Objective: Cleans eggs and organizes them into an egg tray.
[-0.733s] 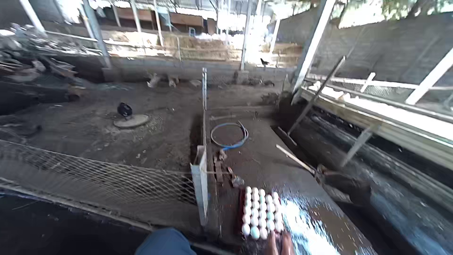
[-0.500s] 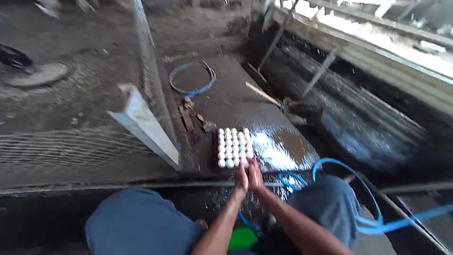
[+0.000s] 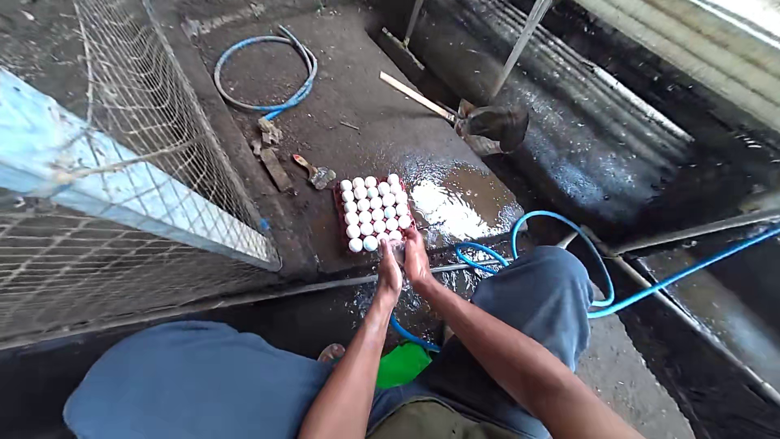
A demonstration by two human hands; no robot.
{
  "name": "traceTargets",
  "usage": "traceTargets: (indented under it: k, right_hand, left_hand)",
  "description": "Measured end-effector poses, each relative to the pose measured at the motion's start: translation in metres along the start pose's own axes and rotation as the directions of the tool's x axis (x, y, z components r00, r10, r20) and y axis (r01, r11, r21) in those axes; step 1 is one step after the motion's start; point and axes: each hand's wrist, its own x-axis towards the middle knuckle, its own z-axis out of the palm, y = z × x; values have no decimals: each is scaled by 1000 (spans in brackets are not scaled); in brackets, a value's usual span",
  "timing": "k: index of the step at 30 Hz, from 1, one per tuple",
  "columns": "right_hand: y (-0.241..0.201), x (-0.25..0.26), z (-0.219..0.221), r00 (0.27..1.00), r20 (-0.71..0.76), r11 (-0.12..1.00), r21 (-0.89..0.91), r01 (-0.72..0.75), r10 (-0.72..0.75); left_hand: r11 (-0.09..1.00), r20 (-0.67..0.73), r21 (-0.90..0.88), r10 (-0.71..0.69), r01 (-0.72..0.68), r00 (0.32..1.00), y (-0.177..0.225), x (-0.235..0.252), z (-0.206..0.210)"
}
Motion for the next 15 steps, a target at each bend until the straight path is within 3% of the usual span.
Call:
traceTargets:
  k: [2,5,7,9,11,13,15]
  right_hand:
    - [0,16,0,994,-76,995,69,-79,84]
    - [-3,-9,-1,1000,27,1000,10,12,-12]
    - [-4,-3,-5,1000,-9,1000,-15,-7,7]
    - [-6,13,-6,994,-92,998,-1,-65,65]
    - [-3,1,-5,999,-39,999,-49,-2,0]
    - [0,-12,-7,997,24,996,-55,72,-71]
    - [0,5,-10,999,-45,1000,-7,21,-21]
  left_hand:
    - [1000,-77,12,18,-17,997,-4,4,8]
    - [992,-27,-86,95,-96,995,-2,1,5]
    - [997,-13,-72,-24,23,1000,0,-4,6]
    - [997,-81,-60,-60,56,995,1,-2,15]
    - [992,-31,-126,-24,20,999,12,-6,12]
    - [988,-62,-117,-108,100,992,30,-17,16]
    - [982,-21,-99,-164,161,986,21,-14,15]
